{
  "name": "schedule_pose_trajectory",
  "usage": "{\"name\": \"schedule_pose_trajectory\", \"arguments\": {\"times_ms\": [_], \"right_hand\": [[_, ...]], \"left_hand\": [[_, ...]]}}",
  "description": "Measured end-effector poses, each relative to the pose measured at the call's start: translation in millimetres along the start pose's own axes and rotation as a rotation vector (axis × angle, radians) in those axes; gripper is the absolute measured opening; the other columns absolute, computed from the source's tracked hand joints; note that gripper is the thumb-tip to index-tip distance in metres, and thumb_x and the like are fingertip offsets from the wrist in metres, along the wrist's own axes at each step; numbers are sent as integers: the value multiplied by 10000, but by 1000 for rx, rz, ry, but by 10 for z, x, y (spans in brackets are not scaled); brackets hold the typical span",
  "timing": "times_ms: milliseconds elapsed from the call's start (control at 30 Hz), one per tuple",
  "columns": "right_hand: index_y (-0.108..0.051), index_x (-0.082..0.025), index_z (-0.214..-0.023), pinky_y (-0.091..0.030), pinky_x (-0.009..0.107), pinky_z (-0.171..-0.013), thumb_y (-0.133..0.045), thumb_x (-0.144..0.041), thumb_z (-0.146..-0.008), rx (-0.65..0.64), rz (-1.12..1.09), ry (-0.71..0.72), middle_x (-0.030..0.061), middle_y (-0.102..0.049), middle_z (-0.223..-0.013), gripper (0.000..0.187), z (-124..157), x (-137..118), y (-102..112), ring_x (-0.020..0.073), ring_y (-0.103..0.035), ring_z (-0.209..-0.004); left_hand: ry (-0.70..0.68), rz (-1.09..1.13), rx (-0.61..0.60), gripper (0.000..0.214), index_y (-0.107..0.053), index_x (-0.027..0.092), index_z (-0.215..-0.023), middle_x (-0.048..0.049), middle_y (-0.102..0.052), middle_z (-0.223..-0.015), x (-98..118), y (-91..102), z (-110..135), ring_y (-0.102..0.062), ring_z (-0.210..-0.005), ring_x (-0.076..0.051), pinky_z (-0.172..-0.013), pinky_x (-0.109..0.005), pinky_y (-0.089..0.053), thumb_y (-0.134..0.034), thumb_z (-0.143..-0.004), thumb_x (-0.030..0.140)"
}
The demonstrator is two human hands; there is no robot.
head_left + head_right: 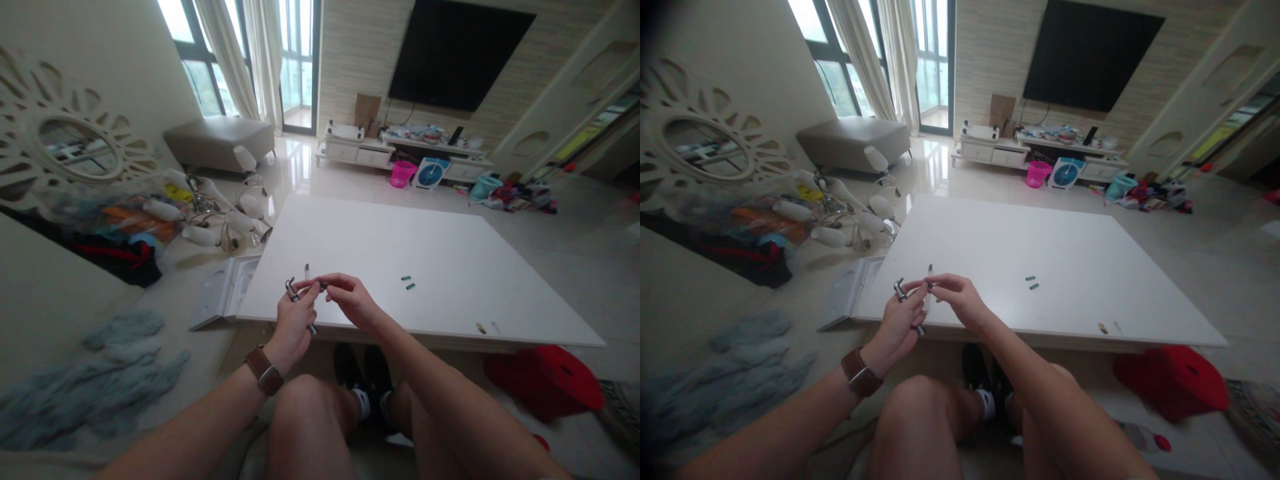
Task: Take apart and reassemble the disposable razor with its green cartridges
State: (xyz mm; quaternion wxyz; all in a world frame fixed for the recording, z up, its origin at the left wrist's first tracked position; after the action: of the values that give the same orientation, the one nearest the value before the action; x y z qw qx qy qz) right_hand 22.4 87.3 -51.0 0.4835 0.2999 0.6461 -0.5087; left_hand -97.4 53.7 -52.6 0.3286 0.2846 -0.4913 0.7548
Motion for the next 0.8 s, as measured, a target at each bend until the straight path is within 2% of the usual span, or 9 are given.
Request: {"name": "schedule_pose_trajectory", "arguments": {"times_ms": [233, 367, 467, 567, 667, 800], "right_hand": [[-777, -258, -981, -462, 334, -870, -828, -273, -699, 21, 71, 53, 35, -765, -991, 287, -1, -73, 71, 190, -654, -954], [-760, -250, -912, -472, 307, -806, -836, -254, -653, 104, -67, 35, 31, -763, -958, 270, -7, -115, 85, 185, -662, -922], [-742, -248, -855, -479, 288, -775, -833, -254, -637, 150, -184, 7, 19, -753, -948, 236, -18, -111, 87, 185, -668, -930], [-721, -240, -805, -491, 318, -861, -840, -255, -628, 134, -250, 5, 17, -746, -944, 214, -23, -115, 64, 195, -677, -965], [-704, -239, -783, -495, 362, -926, -852, -277, -615, 122, -278, 2, 24, -749, -951, 227, -9, -127, 46, 209, -681, -970], [-713, -232, -783, -528, 372, -874, -856, -310, -610, 83, -269, -32, 38, -753, -964, 237, 25, -138, -1, 223, -684, -934]], "left_hand": [[12, -46, -50, 501, -556, 167, -823, 119, -400, -558, -17, -45, 6, -253, -397, -6, -360, -163, -157, -917, -554, 387], [22, -71, -128, 401, -532, 178, -819, 119, -367, -571, -41, -81, 19, -238, -388, -7, -359, -159, -159, -855, -640, 333], [24, -105, -213, 281, -528, 180, -808, 86, -435, -603, -49, -125, 57, -256, -373, -11, -353, -166, -159, -721, -739, 373], [33, -133, -346, 260, -529, 184, -802, 58, -466, -609, -54, -209, 127, -289, -380, -32, -360, -174, -183, -587, -805, 437], [42, -150, -424, 284, -510, 190, -774, 52, -453, -588, -55, -272, 196, -291, -395, -48, -370, -182, -197, -556, -820, 466], [24, -169, -460, 332, -520, 183, -742, 45, -438, -559, -51, -315, 256, -283, -402, -53, -378, -186, -181, -571, -834, 498]]}}
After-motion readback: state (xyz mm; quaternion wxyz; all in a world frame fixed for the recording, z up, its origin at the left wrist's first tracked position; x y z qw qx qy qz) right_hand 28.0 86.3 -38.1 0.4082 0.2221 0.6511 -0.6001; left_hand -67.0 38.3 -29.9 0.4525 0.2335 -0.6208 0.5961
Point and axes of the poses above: each hand's wrist, its own z-axis away from the middle knuckle, its own y-axis out of the back of the hand, x = y × z, the point moved 6 cm from there along -z, towards the middle knuckle
